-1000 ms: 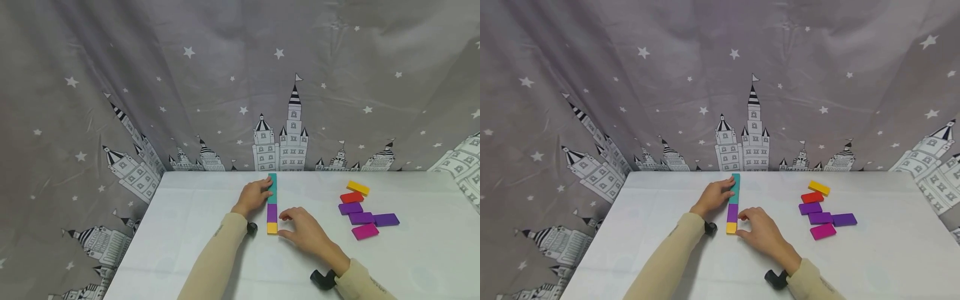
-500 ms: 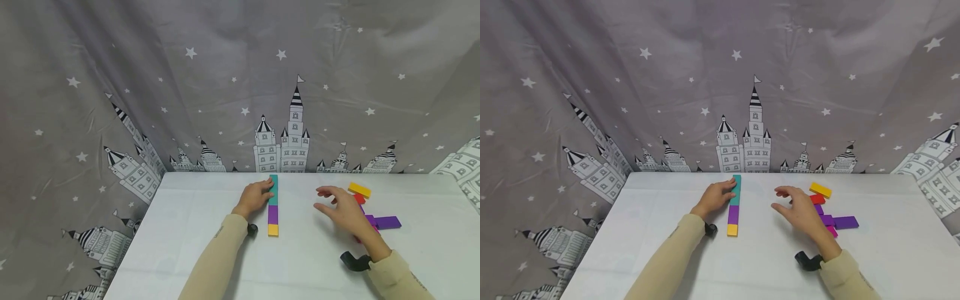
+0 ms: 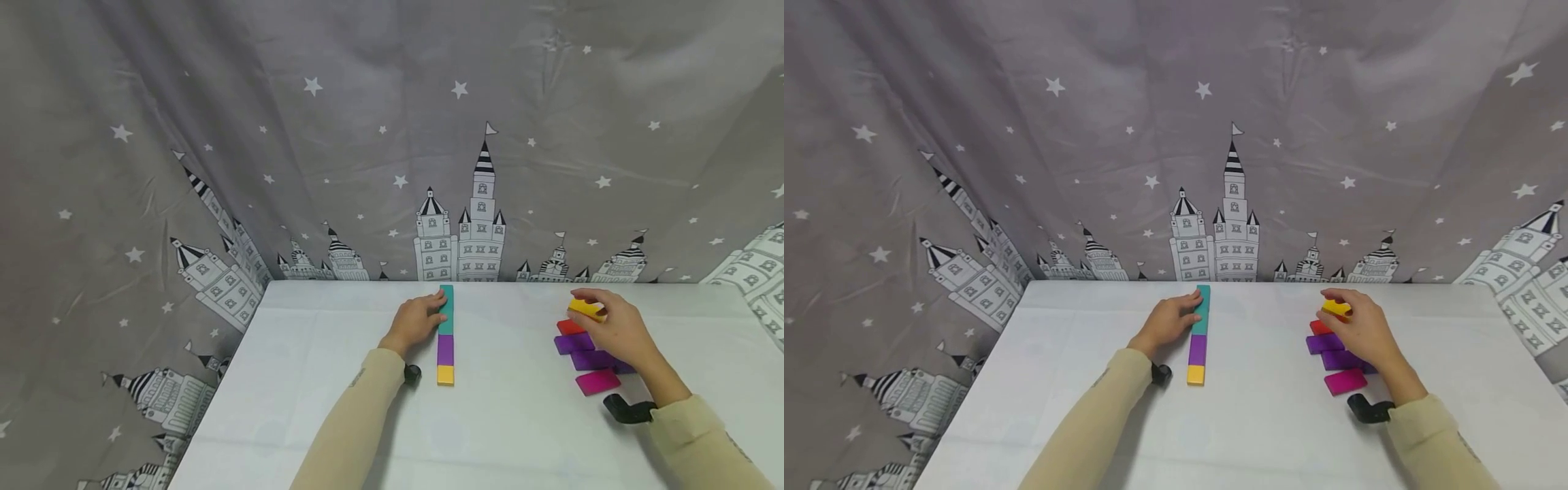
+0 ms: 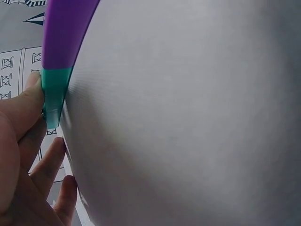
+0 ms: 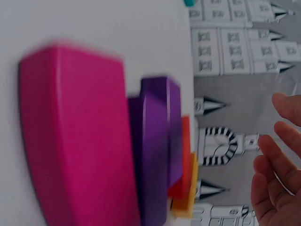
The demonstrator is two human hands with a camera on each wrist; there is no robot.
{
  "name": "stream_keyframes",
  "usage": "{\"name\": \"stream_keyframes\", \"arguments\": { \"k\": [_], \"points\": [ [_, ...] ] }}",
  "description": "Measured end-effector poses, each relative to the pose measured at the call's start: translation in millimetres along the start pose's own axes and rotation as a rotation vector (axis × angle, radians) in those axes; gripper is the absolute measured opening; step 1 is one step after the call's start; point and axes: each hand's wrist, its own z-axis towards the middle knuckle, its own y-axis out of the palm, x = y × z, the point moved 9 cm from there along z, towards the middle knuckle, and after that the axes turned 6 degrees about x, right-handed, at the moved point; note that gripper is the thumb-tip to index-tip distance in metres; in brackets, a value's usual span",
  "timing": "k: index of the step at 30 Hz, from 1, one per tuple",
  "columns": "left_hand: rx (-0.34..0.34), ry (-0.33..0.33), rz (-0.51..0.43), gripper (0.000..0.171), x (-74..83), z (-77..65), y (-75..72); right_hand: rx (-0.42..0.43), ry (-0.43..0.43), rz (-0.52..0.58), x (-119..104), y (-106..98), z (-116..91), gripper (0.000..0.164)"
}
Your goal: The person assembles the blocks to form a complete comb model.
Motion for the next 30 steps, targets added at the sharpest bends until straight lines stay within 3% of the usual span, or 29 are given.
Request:
{"name": "stream_keyframes", "arguments": {
  "k": [11,16,20,30],
  "points": [
    [0.002,0.014,0.018,0.051,-0.9,1.7,2.1,-0.102,-0.092,-0.052,32,1,13,0.039],
    [0.003,0.019,0.029,0.051,-1.0,2.0,2.3,-0.229,-0.015,-0.081,51,11,16,0.043],
    [0.005,0.018,0.034,0.051,-0.9,2.1,3.0,-0.285,0.047,-0.112,62,17,16,0.045],
    [-0.001,0.016,0.028,0.051,0.1,1.8,2.3,-0.242,0.067,-0.180,73,17,15,0.044]
  ]
}}
